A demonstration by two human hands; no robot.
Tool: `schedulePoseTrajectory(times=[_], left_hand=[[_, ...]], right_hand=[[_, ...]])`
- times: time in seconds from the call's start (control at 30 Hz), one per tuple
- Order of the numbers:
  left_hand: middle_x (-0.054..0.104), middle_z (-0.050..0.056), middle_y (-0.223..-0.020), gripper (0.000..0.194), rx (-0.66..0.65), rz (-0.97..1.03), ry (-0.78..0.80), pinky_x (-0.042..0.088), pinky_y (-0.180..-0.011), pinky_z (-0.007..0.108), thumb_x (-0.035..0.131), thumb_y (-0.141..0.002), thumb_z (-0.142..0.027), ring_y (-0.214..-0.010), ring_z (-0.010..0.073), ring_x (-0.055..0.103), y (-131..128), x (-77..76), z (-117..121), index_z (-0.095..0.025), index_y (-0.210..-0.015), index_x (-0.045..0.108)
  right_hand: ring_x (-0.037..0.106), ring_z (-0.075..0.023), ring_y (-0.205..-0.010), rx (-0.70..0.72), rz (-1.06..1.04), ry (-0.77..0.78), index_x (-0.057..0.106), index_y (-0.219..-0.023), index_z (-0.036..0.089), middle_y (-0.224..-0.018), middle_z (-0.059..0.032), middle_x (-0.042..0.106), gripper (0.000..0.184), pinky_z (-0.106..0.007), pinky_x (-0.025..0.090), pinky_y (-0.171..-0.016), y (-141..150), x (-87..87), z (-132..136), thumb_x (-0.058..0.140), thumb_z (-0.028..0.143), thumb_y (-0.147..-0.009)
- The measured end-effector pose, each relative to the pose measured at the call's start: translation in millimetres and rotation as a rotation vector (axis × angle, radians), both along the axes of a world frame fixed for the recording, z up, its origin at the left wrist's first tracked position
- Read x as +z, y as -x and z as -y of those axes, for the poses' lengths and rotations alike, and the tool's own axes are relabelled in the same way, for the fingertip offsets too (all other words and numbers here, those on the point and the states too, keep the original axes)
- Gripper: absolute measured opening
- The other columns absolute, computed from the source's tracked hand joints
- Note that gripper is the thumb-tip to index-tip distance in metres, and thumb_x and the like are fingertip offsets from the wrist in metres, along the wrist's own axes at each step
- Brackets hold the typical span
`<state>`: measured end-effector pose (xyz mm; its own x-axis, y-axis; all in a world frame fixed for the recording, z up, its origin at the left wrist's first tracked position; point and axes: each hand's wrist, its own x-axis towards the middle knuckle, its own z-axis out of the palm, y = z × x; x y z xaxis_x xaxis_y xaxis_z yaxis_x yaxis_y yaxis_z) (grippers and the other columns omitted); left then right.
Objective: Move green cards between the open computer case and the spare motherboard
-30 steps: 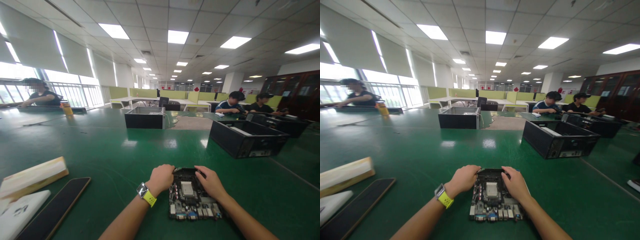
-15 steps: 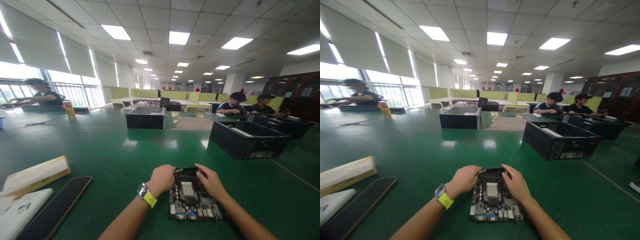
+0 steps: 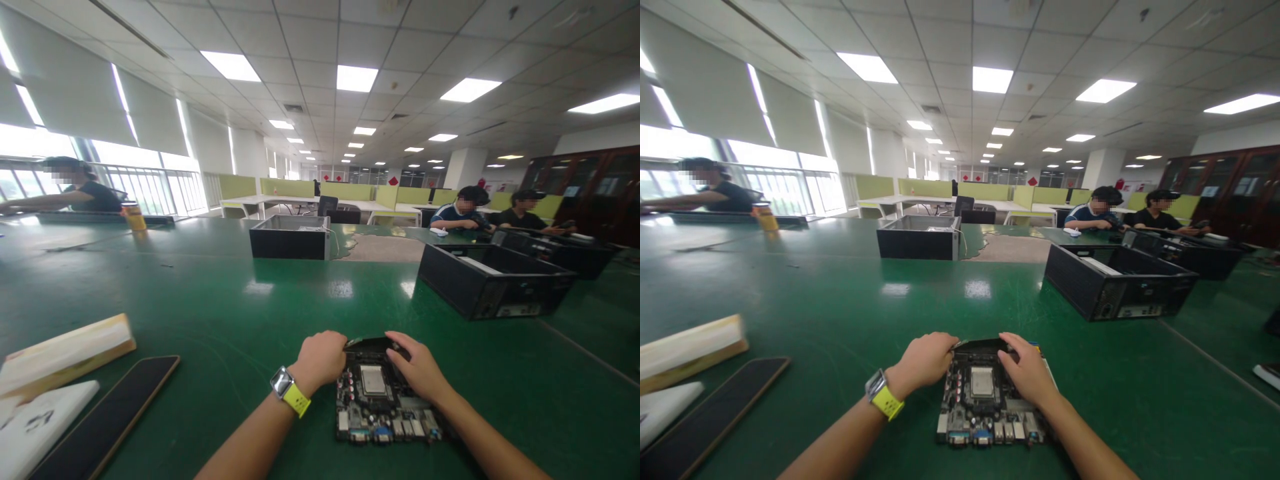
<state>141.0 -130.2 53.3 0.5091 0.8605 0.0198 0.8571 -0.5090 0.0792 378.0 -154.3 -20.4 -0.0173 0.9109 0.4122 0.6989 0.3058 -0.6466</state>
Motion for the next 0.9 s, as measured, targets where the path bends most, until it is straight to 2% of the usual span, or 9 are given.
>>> schedulePoseTrajectory(times=[0.2,0.53,0.9], left_hand=[[0.067,0.01,-0.095,0.029,-0.002,0.02,-0.003,0.05,-0.069,0.038,0.035,-0.079,-0.021,-0.086,0.0268,0.064,0.0,0.4,0.8,-0.021,-0.087,0.063],[0.067,0.011,-0.097,0.028,-0.004,0.014,0.016,0.05,-0.071,0.037,0.036,-0.081,-0.023,-0.089,0.0273,0.064,0.3,3.1,1.2,-0.02,-0.087,0.063],[0.065,0.007,-0.096,0.025,-0.014,0.042,-0.02,0.049,-0.069,0.032,0.036,-0.083,-0.022,-0.088,0.0237,0.063,7.2,9.5,-2.3,-0.021,-0.087,0.06]], right_hand=[[0.054,-0.0228,-0.112,-0.039,0.024,0.056,0.059,-0.119,0.02,-0.12,-0.0076,0.061,0.044,-0.039,0.04,-0.099,0.6,0.1,0.2,0.051,0.039,-0.08],[0.056,-0.0225,-0.108,-0.058,0.032,0.057,0.062,-0.115,0.02,-0.116,-0.0069,0.063,0.042,-0.037,0.042,-0.096,-2.5,-3.4,-1.6,0.048,0.041,-0.082],[0.052,-0.0221,-0.114,-0.041,0.054,0.056,0.057,-0.122,0.018,-0.123,-0.0087,0.058,0.045,-0.039,0.037,-0.101,0.4,0.1,0.5,0.048,0.037,-0.082]])
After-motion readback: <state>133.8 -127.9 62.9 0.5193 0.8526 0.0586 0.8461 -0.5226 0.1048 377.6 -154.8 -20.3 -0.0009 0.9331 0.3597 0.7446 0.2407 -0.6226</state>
